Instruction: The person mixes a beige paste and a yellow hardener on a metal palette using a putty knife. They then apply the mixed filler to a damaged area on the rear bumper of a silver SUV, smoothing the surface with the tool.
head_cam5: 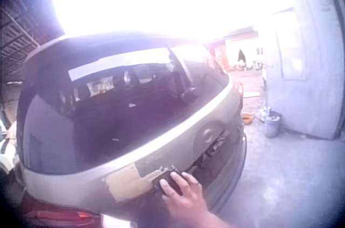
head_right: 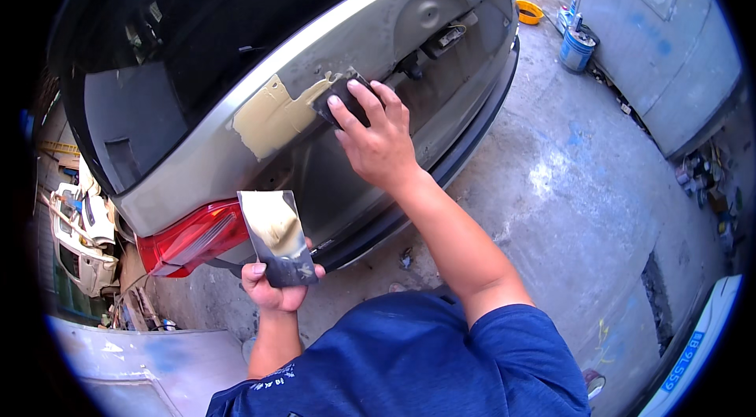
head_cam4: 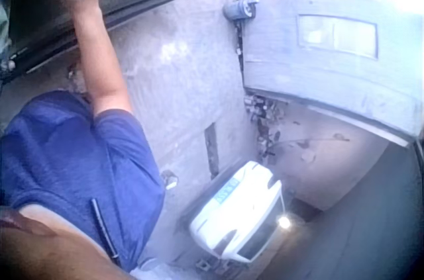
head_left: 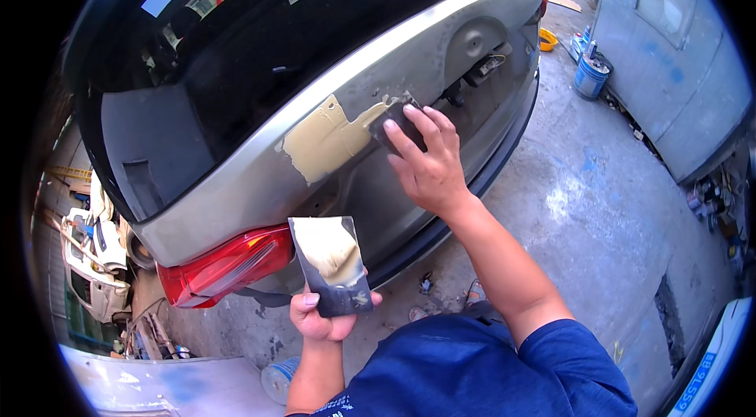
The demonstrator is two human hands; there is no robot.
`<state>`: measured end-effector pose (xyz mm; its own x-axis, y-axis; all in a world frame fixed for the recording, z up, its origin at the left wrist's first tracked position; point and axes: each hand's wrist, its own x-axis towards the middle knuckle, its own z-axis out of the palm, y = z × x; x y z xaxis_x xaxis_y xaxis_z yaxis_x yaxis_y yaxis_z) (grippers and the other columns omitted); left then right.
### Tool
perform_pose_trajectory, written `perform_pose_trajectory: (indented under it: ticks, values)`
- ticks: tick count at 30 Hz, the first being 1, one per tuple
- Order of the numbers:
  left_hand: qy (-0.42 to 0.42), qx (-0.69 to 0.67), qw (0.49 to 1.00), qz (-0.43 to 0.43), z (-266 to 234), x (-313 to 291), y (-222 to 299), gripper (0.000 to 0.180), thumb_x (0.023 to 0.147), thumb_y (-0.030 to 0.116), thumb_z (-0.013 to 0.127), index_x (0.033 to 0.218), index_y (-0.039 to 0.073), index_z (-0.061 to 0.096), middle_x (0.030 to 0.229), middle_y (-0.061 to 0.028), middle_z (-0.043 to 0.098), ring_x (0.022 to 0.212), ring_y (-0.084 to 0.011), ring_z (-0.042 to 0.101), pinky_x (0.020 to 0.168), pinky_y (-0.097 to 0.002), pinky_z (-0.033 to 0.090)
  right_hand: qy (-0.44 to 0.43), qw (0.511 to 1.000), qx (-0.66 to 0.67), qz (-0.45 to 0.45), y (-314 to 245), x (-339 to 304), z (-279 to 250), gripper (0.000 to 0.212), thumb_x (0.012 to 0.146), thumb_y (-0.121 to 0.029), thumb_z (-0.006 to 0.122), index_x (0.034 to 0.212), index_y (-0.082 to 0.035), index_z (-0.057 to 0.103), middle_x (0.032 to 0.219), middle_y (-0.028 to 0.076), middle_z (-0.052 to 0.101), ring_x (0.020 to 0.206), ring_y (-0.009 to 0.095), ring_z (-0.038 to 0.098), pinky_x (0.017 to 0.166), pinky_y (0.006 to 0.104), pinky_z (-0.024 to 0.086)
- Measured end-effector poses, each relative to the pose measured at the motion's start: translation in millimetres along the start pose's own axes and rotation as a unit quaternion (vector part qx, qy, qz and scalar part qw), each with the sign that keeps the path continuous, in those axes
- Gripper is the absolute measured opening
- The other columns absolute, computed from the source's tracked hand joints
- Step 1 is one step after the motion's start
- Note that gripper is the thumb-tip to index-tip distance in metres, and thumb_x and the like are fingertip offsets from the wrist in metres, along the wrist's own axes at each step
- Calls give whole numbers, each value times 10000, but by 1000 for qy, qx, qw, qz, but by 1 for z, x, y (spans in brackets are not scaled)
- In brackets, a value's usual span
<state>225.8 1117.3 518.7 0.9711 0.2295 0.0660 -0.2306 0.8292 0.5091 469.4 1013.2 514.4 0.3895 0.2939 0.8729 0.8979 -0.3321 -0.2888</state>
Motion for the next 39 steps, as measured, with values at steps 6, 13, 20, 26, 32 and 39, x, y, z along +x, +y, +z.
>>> perform_pose_trajectory:
  ticks: [6,13,20,26,32,39]
  values:
    - [62,88,985,132,27,24,-4,709,682,131,465,1381,58,373,1358,-154,458,1236,-325,461,1016,-572,354,-36,999,-25,16,-1,-19,-13,477,713,-166,689,1180,-170,594,1293,96,461,1196,329,394,964,444,330]
    - [61,142,970,186,43,41,-13,662,709,1,388,1369,-38,354,1372,-172,436,1300,-309,387,1122,-431,243,-123,979,163,-22,-41,1,-96,447,685,-123,708,1122,-81,629,1223,155,505,1108,369,470,936,449,394]
    - [19,178,969,173,54,46,-19,662,705,-69,335,1366,-65,345,1329,-180,467,1277,-278,422,1113,-384,260,-225,965,109,-78,-70,2,-109,387,700,-172,692,1081,-136,642,1201,103,530,1113,343,470,859,433,393]
    - [33,457,807,372,44,32,-6,594,772,-66,338,1366,-67,356,1323,-163,474,1032,-159,466,807,-271,291,-218,969,111,-37,-41,16,-110,397,702,-142,682,1093,-92,632,1205,137,528,1093,369,484,940,452,392]
    - [24,252,913,320,42,27,0,684,666,-16,377,1348,-50,389,1369,-168,440,1310,-305,374,1135,-436,207,-145,989,-33,8,-37,65,-81,419,786,-156,622,1198,-109,565,1260,125,491,1152,342,435,950,458,363]
    - [65,137,960,234,34,5,-3,709,640,13,398,1347,-29,413,1366,-173,456,1302,-320,397,1125,-441,248,-147,986,-72,6,-52,78,-55,422,806,-200,592,1216,-105,565,1285,141,488,1144,372,425,853,490,374]
